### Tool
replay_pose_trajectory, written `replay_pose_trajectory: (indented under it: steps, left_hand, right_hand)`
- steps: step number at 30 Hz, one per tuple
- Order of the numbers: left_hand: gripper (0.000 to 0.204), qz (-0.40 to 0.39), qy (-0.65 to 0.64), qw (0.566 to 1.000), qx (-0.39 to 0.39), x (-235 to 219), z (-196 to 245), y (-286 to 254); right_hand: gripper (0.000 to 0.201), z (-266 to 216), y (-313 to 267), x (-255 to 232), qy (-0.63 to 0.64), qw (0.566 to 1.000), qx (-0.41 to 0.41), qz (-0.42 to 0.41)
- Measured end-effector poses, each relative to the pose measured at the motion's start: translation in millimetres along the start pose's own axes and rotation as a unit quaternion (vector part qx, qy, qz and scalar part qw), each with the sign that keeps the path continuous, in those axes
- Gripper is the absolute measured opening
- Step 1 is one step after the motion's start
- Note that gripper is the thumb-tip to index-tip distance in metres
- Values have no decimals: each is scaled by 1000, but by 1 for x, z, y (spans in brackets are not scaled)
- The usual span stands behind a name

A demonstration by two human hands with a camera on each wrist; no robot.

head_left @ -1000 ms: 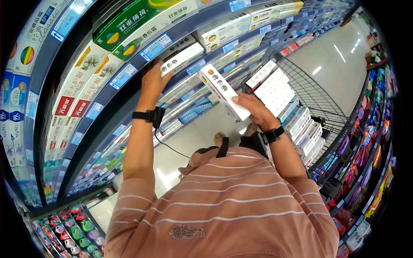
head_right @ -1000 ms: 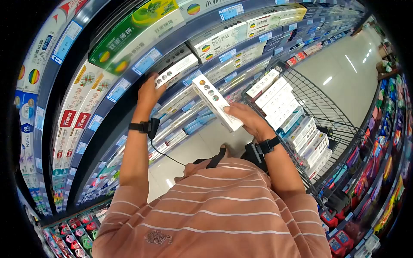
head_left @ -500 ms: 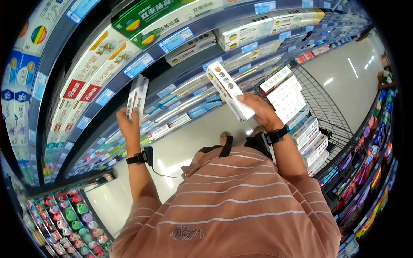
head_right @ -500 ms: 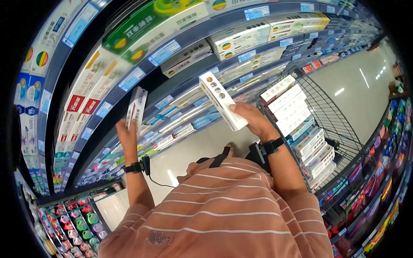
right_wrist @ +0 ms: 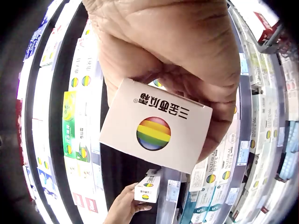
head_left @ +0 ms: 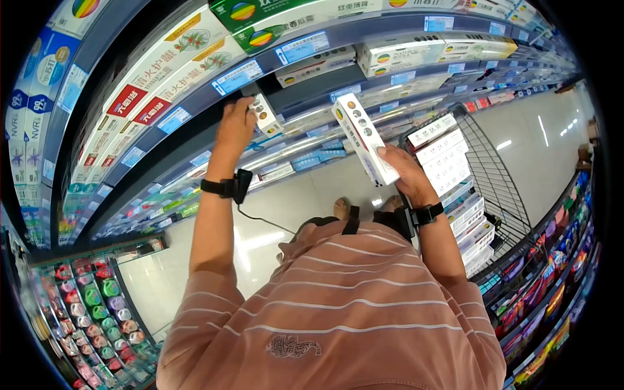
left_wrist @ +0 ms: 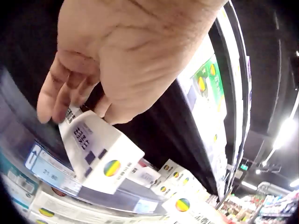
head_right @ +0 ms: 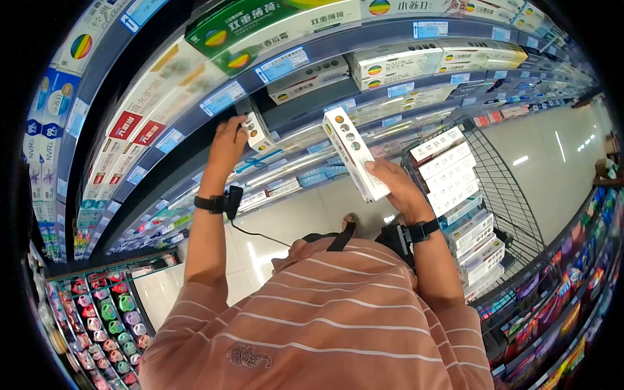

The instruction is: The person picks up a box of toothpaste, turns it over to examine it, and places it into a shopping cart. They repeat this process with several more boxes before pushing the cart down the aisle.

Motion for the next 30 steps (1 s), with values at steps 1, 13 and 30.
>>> replay_pose_trajectory:
  steps: [1, 13, 30]
  left_hand:
    - [39, -30, 44, 999, 9, 0, -5, 7]
    - [54, -147, 94, 980, 96, 17, 3, 46]
    - [50, 75, 176, 960, 203, 73, 133, 96]
  right_hand:
    - [47, 1, -1, -3, 3, 1000, -1, 4]
    - [53, -11, -28, -19, 37, 998, -27, 44]
    - [50, -5, -38, -38, 94, 993, -40, 62]
Point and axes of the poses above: each hand's wrist, its own y-axis towards the middle knuckle, its own x-axis out of the palm, z = x × y, the point moved 10 cm from there along y, towards the middle knuckle, and after that the axes turned 6 degrees about x, right-handed, at the moved point
